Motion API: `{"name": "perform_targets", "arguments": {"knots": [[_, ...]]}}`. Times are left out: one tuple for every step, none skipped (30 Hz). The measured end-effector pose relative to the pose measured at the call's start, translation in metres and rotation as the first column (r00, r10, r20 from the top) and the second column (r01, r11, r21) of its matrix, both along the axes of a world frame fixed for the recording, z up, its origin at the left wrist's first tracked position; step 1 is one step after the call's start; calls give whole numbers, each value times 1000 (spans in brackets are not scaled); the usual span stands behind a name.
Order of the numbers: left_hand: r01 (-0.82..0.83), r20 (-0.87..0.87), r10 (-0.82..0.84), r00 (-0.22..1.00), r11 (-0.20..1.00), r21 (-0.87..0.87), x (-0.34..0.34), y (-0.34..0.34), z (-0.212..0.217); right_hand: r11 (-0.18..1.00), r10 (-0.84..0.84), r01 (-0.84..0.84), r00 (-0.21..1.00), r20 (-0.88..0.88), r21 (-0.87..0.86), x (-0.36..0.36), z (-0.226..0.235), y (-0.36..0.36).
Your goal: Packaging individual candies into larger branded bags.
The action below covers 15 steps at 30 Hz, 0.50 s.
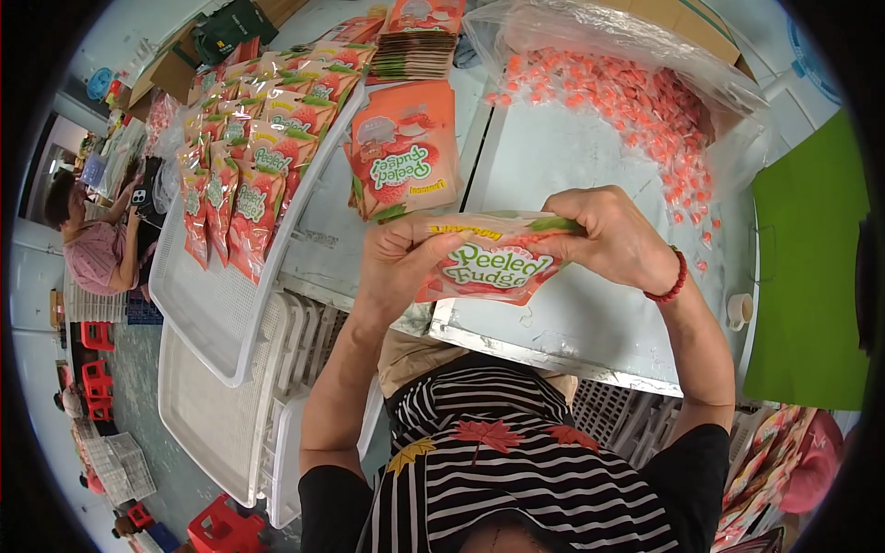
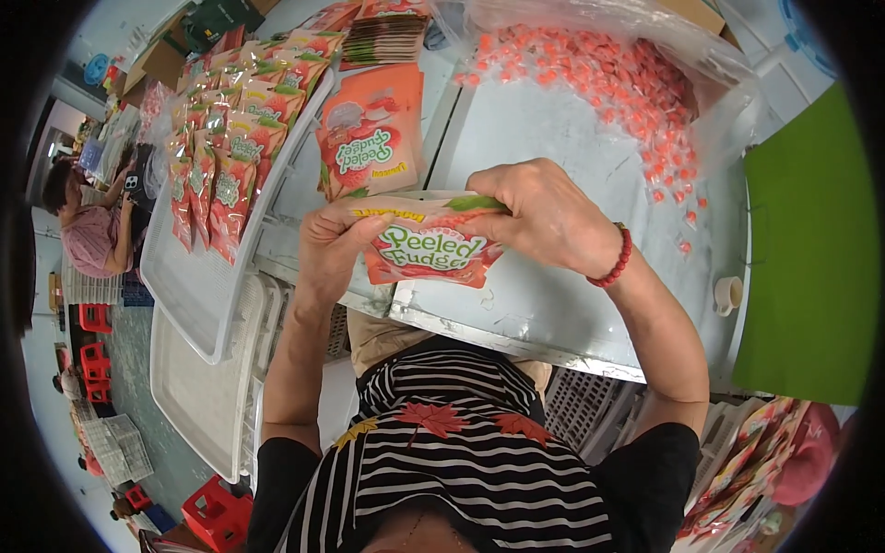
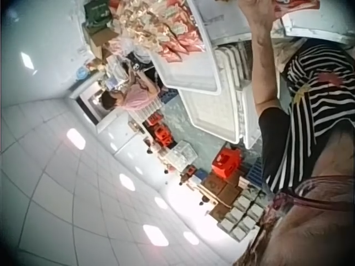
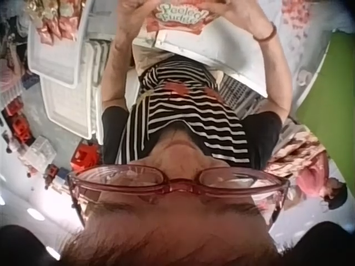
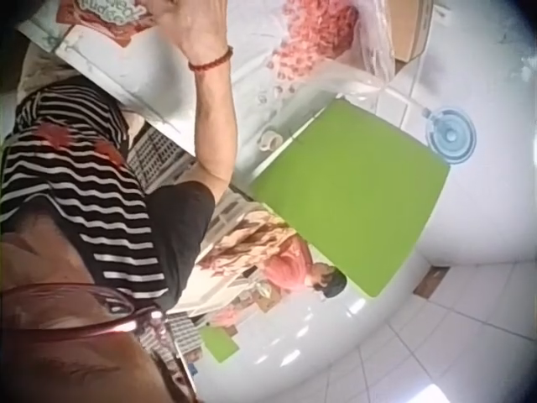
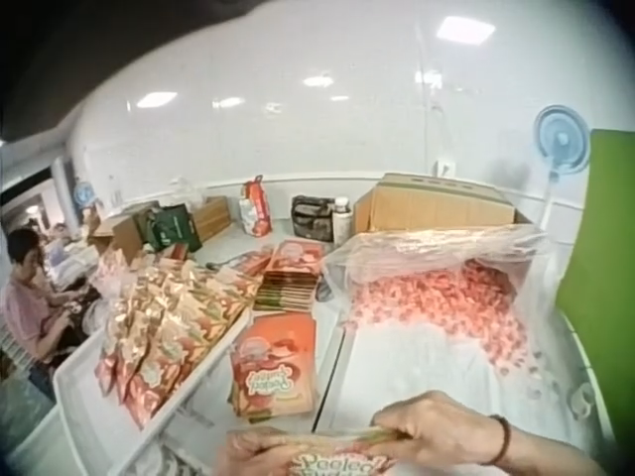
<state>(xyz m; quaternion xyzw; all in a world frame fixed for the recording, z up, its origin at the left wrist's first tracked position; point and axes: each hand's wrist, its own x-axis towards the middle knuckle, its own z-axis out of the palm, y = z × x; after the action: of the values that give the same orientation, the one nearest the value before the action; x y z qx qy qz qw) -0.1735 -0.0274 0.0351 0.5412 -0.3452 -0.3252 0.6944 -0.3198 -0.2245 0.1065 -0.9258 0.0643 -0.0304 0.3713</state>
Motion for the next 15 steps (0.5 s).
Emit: {"name": "perform_targets", "arguments": {"knots": [[-10,4,10,1000,1000,-2,-1,0,4,1000,10,-10,1000,4,-2,3,2,1],[-23,-41,24,999,999,29,-4,1,9,999,40,-39,996,82,-15,7,3,5],[-39,-84,44,996,997,60,-6,2,13,997,75,-71,984,161,-29,12,4,11],[-64,-72,69,995,996,64,-7,2,14,995,99,-96,980,173,-25,13,2,13],[-53,30,49,998,982,183,-6,8,17,986,157,-146,978,137,-85,15,2,17],[-62,127,24,992,951,303,-3,11,17,969,216,-200,971,104,-148,18,-1,20],[-41,175,1,985,973,227,-1,12,11,960,221,-203,972,80,-192,18,-1,22],[-33,235,-6,972,987,160,0,16,4,947,240,-219,969,65,-233,18,-1,25],[-14,274,-17,962,993,113,1,18,1,959,216,-204,976,41,-199,18,-1,26],[23,312,-41,949,998,63,3,17,-1,970,180,-175,984,9,-171,17,-2,27],[-30,339,6,941,997,66,3,17,-2,976,157,-154,988,5,-154,19,-1,30],[8,158,-13,987,1000,30,0,16,-3,983,121,-121,993,-7,-141,19,1,33],[43,-26,-44,999,999,-18,1,19,-2,978,154,-150,988,14,-147,22,1,35],[14,-8,-14,1000,1000,-18,5,25,0,985,128,-131,991,-29,-110,25,1,36],[-64,47,64,997,998,-1,9,32,0,992,98,-104,992,-78,-76,27,0,38]]}}
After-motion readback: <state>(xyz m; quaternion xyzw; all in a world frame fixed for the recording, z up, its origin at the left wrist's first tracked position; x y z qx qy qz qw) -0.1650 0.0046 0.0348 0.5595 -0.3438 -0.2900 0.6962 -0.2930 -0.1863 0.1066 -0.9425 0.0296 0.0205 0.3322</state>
